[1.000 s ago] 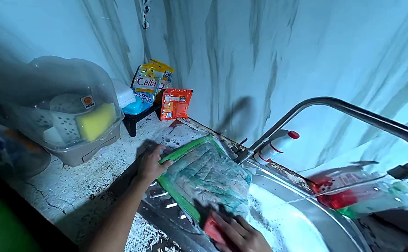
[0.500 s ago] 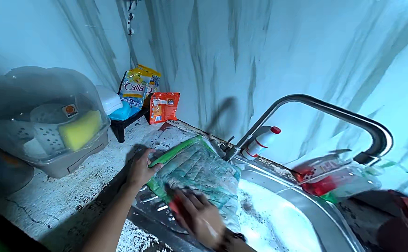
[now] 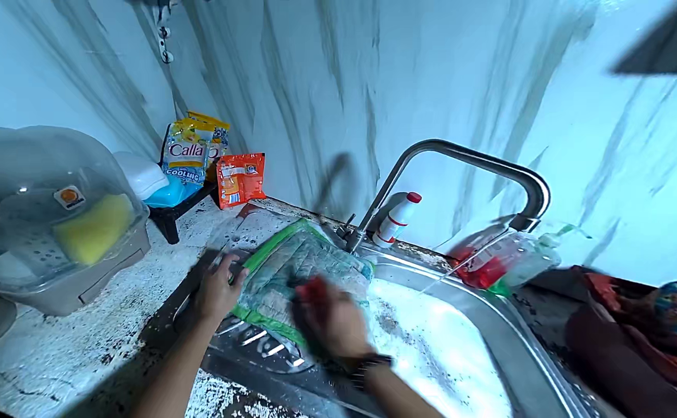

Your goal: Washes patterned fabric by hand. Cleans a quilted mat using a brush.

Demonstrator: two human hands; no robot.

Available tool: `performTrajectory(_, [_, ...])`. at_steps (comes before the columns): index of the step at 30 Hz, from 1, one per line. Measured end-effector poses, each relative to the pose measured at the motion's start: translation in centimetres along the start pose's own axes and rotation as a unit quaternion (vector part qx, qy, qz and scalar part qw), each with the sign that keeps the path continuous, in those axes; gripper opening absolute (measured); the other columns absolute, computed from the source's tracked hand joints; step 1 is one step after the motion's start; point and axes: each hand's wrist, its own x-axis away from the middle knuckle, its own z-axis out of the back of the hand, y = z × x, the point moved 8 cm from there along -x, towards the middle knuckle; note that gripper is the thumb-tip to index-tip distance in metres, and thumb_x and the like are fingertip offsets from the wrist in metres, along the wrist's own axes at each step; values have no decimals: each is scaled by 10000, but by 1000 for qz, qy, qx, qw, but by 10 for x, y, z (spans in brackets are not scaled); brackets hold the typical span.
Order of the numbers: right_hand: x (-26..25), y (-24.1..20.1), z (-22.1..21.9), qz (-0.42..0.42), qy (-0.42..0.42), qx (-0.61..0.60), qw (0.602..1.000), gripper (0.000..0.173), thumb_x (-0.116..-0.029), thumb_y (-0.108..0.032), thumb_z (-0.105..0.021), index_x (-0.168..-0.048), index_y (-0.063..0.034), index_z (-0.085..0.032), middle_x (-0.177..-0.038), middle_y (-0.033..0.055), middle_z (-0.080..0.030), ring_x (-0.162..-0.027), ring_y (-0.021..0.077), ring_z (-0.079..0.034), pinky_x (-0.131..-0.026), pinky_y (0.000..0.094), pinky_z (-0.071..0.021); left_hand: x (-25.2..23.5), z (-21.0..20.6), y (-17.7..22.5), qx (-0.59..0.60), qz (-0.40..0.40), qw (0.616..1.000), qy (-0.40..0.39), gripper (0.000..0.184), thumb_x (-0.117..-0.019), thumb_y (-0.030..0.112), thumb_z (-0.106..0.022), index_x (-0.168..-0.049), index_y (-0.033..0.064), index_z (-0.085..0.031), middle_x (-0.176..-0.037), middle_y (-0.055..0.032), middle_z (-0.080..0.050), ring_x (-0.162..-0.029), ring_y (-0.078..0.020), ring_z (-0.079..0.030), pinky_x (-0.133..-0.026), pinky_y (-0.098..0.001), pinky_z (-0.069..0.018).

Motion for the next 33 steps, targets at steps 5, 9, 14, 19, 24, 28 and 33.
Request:
performTrajectory(5, [-17,-21,-19,-1,-64,32,997,542,-1034,-409,-520,-1547,-238,-479,-1456,96,-609,-1309,403,-581,-1023,614,-487,13,22,-6,-1,29,999,34,326,-1028,116,-606,-1307,-50,-629,-691,-194,-625,-628,-341,-606,-684,-533,-524])
performTrajectory(9, [-10,119,37,-194,-84,63,975,646,-1034,-402,-558,-1599,-158,-362,-1421,236,-588,-1291,454,-573,-1052,627,-450,26,12,1,-7,63,998,-10,359,-1029,128,-594,-1357,-17,-604,-803,-215,-673,-747,-374,-662,-776,-551,-542])
performTrajectory(14, [-8,-51,-28,-40,-91,-28,995,584,-1020,-347,-563,-1561,-164,-444,-1474,115,-585,-1302,382,-584,-1028,585,-490,31,11,6,-22,49,999,-9,345,-1036,113,-539,-1351,-1,-619,-778,-213,-676,-741,-387,-664,-775,-564,-537])
performTrajectory(19, [-23,63,15,-118,-75,55,989,610,-1044,-413,-518,-1598,-201,-376,-1447,183,-588,-1295,449,-570,-1025,621,-477,35,22,1,-13,79,997,4,350,-1020,90,-583,-1355,-8,-611,-783,-215,-664,-725,-373,-645,-758,-554,-528])
performTrajectory(24, [-20,-29,-15,-55,-88,-21,994,581,-1021,-350,-568,-1554,-155,-448,-1375,170,-644,-1246,399,-621,-1014,603,-498,35,11,6,-76,89,993,-24,359,-1045,129,-520,-1382,32,-599,-908,-231,-702,-878,-411,-687,-856,-587,-526])
performTrajectory(28, [-40,-38,-23,7,-83,1,997,546,-1046,-370,-514,-1571,-241,-437,-1495,117,-569,-1322,437,-557,-1012,648,-482,35,22,0,-72,104,992,-26,366,-1055,134,-520,-1398,24,-586,-899,-250,-696,-856,-421,-685,-835,-584,-528])
performTrajectory(33, [-70,93,24,-183,-70,62,979,686,-1049,-351,-537,-1646,-210,-231,-1591,143,-438,-1411,448,-450,-1054,633,-436,33,15,15,-189,179,954,-150,436,-1086,212,-445,-1512,128,-488,-1239,-229,-689,-1165,-418,-661,-983,-580,-503])
